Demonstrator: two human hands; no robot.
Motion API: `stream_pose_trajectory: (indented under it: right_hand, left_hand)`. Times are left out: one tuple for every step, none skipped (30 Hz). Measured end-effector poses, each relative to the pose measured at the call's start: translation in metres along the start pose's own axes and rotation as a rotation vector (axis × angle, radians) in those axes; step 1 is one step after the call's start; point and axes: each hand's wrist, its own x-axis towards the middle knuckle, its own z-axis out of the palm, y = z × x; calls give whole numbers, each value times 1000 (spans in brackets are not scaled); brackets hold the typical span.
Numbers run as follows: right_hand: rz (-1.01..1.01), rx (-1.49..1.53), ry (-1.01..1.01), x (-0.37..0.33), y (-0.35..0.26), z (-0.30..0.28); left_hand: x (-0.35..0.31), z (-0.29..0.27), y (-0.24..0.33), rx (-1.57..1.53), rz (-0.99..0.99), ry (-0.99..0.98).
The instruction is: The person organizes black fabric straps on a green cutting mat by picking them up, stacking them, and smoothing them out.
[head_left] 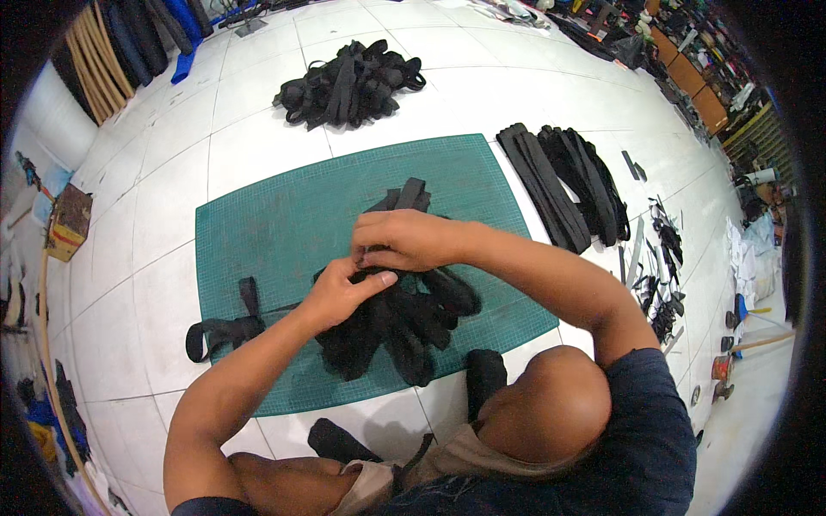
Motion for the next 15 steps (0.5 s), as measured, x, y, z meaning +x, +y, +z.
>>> stream_pose_trajectory:
  right_hand:
    - [18,-25,8,-8,3,-2]
    - [43,74,84,-12,7,-1]
    - [76,156,163,-18,8,-2]
    - [119,173,210,-23,4,1]
    - [152,170,256,-19,-1,6]
    - [180,191,340,-15,0,16]
    - [199,209,376,-11,-2,24]
    - [231,228,398,-18,-4,26]
    - [230,280,419,-18,-3,34]
    - [272,254,414,-24,1,39]
    - [311,243,401,-31,6,47]
    - [324,287,413,-37,8,55]
    - [336,338,420,-42,12,66]
    - [354,375,432,-49,22,79]
    - [345,370,439,-50,26,89]
  left_hand:
    - [8,4,15,34,-8,20]
    - [12,6,24,77,-88,24]
    - [15,7,30,114,-150,22]
    - [11,8,26,100,-73,60]
    - [8,4,19,80,21,108]
    - [6,-1,20,67,53,131]
    - [-1,-8,36,97,56,130]
    - [1,-8,41,125,64,101]
    - [0,-9,39,182,42,95]
    - [6,-3,33,205,24,89]
    - [7,4,25,227,-10,89]
    - [8,11,15,278,-10,100]
    - [7,17,3,327,-17,114]
    - [6,24,-4,384,31,119]
    - [0,28,-6,462,-19,105]
